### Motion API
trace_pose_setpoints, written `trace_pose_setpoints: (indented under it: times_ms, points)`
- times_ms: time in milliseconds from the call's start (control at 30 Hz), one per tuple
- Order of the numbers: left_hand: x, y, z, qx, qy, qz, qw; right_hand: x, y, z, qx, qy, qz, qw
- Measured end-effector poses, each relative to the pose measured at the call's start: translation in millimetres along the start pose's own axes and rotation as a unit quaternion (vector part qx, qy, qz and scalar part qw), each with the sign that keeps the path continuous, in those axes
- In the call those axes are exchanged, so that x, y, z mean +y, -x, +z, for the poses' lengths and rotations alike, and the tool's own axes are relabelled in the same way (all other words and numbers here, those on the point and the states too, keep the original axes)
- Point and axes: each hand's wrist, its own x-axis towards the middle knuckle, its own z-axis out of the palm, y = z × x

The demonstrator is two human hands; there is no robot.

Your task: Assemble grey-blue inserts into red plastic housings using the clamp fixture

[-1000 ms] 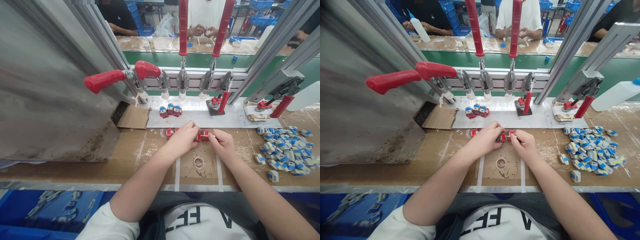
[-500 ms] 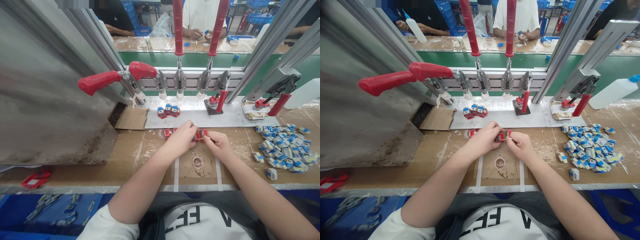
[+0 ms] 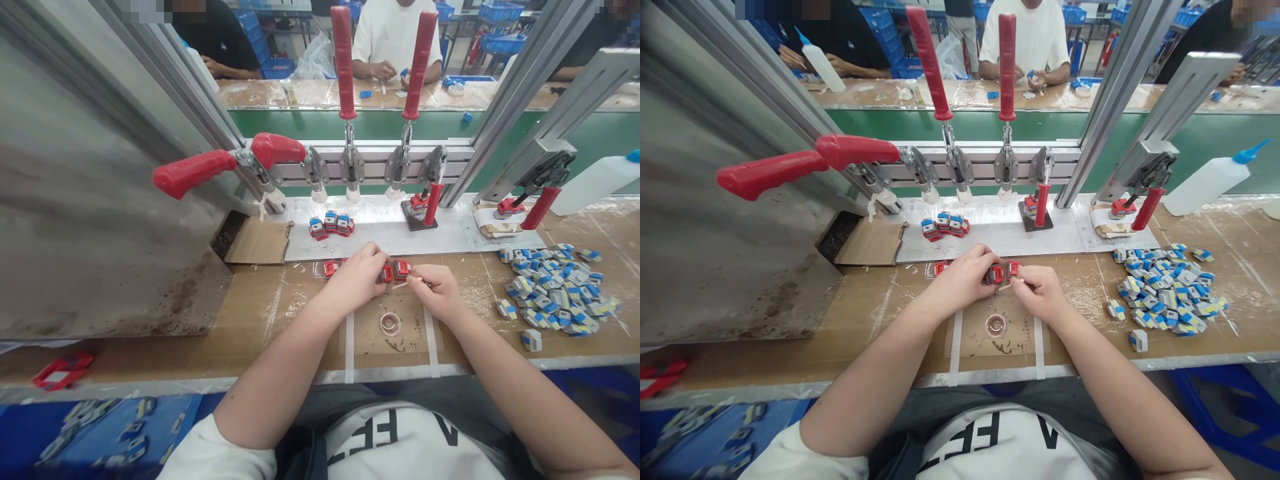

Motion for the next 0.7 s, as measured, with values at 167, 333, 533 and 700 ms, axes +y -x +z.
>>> trace_pose_setpoints:
  times_ms: [167,333,533,700]
  points:
    - [-4,-3,-7.4,0.064,0.029,0.018,0.997,-19,11,-4,-0.210,0.075,-0.089,0.971]
    - [-3,-5,-14.8,0.178,0.106,0.015,0.978,-40,17,-2,-0.236,0.319,-0.058,0.916]
    - [10,-6,-11.9,0.146,0.383,-0.021,0.912,-40,79,-52,-0.055,0.375,0.090,0.921]
    - [20,-4,-9.2,0.164,0.475,-0.038,0.864,-18,167,-101,0.227,0.379,0.272,0.855]
